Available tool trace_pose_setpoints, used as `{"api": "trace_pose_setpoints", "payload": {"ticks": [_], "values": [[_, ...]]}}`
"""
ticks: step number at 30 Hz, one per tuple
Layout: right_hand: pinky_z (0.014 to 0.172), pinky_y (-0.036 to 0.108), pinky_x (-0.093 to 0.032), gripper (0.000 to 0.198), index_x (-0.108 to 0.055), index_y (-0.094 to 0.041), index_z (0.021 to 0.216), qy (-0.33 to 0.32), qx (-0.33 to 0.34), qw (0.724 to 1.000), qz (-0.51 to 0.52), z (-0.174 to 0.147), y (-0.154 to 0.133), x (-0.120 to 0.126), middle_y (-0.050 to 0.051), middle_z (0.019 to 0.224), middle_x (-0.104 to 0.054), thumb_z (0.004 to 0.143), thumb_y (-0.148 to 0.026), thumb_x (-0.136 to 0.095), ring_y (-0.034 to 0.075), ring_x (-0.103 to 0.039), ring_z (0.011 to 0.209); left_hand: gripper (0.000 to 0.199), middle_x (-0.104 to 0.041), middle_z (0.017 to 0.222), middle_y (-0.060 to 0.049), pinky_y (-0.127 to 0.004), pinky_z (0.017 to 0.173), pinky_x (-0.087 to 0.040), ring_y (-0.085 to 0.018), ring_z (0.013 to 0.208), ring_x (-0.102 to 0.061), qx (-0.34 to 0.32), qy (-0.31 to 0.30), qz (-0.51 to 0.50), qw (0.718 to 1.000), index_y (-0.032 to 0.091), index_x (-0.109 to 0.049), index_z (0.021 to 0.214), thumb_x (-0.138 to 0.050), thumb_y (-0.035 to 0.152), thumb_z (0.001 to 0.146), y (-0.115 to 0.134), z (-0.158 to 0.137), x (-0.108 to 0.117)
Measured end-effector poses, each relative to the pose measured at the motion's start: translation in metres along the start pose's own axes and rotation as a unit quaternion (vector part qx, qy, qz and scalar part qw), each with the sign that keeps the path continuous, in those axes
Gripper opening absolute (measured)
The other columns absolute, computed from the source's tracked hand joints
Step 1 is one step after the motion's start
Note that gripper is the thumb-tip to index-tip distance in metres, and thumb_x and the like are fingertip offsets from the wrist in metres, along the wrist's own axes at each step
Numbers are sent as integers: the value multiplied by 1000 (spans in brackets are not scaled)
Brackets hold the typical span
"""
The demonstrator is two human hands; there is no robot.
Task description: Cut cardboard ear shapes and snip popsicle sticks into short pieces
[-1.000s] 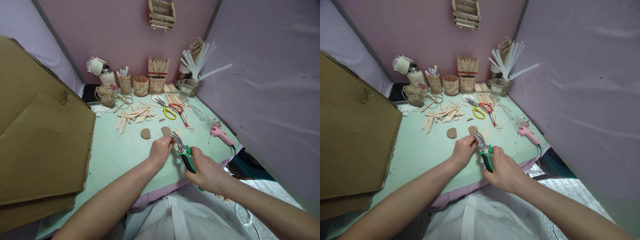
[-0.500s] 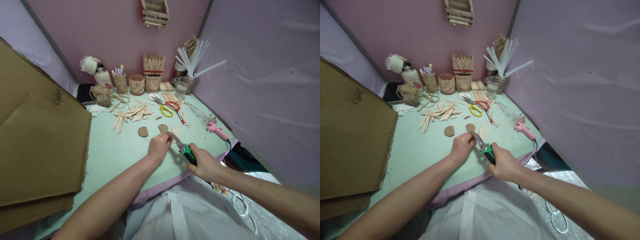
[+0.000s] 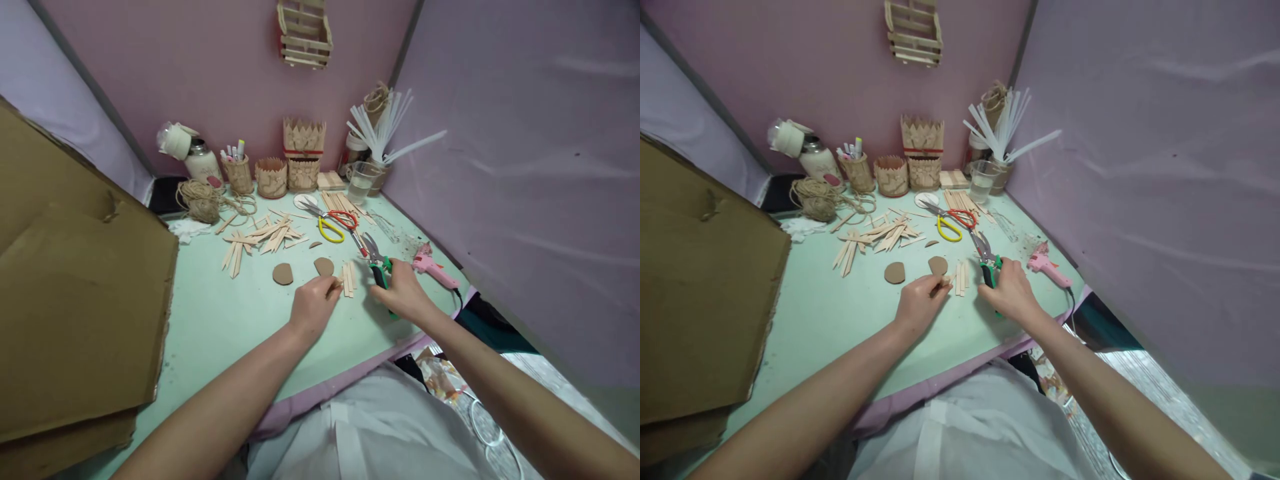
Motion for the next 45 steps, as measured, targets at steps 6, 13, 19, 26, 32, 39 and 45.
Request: {"api": "trace_pose_setpoints", "payload": {"ticks": [6, 13, 19, 26, 32, 39, 45], "values": [[85, 50, -41, 64, -45, -5, 126, 11, -1, 998, -56, 18, 8, -19, 23, 110, -56, 72, -39, -58, 40, -52, 102, 20, -60, 66, 0, -23, 62, -39, -12, 64, -54, 34, 15, -20, 999, 17, -60, 67, -58, 26, 85, -8, 2, 10], [105, 51, -30, 70, -34, -18, 139, -28, 181, 983, 30, 8, -36, -19, 17, 142, -41, 79, -42, -61, 33, -33, 133, 18, -65, 70, -1, -23, 63, -44, -13, 66, -57, 159, 3, -127, 979, 16, -67, 74, -61, 33, 80, -32, 4, 13], [109, 52, -24, 74, -33, -23, 140, -121, 235, 961, 77, -2, -63, -36, 12, 135, -49, 74, -33, -65, 31, -38, 129, 20, -69, 74, -1, -24, 66, -47, -15, 71, -61, 227, -44, -237, 944, 15, -71, 79, -69, 34, 73, -40, 4, 0], [106, 54, -28, 87, -24, -26, 145, -109, 197, 965, 135, 3, -54, -37, 11, 127, -50, 72, -31, -71, 32, -42, 123, 30, -71, 78, -6, -29, 72, -52, -17, 73, -64, 299, -76, -331, 892, 13, -71, 82, -75, 40, 68, -49, -1, -12], [109, 48, -30, 108, -8, -33, 150, -176, 186, 906, 338, -14, -67, -26, 10, 141, -36, 69, -41, -79, 29, -35, 132, 35, -71, 81, -9, -30, 72, -56, -16, 72, -67, 403, -199, -490, 747, 11, -69, 84, -82, 35, 62, -37, -20, -36], [113, 43, -25, 111, -7, -39, 150, -214, 201, 840, 456, -31, -89, -32, 8, 141, -32, 68, -44, -81, 25, -31, 137, 34, -70, 75, -7, -24, 61, -56, -15, 65, -67, 409, -287, -555, 665, 11, -70, 86, -83, 32, 63, -23, -32, -44], [112, 45, -28, 110, -4, -44, 149, -207, 189, 822, 495, -31, -89, -38, 7, 144, -27, 68, -49, -79, 25, -32, 136, 33, -72, 78, -10, -25, 64, -56, -18, 72, -69, 411, -295, -573, 645, 10, -69, 85, -84, 30, 62, -19, -33, -45]]}}
Point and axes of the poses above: each hand's wrist, its own z-axis towards the middle knuckle, its own x-axis out of the back of the hand, y = z × x, the point moved 10 cm from there along z, towards the middle knuckle
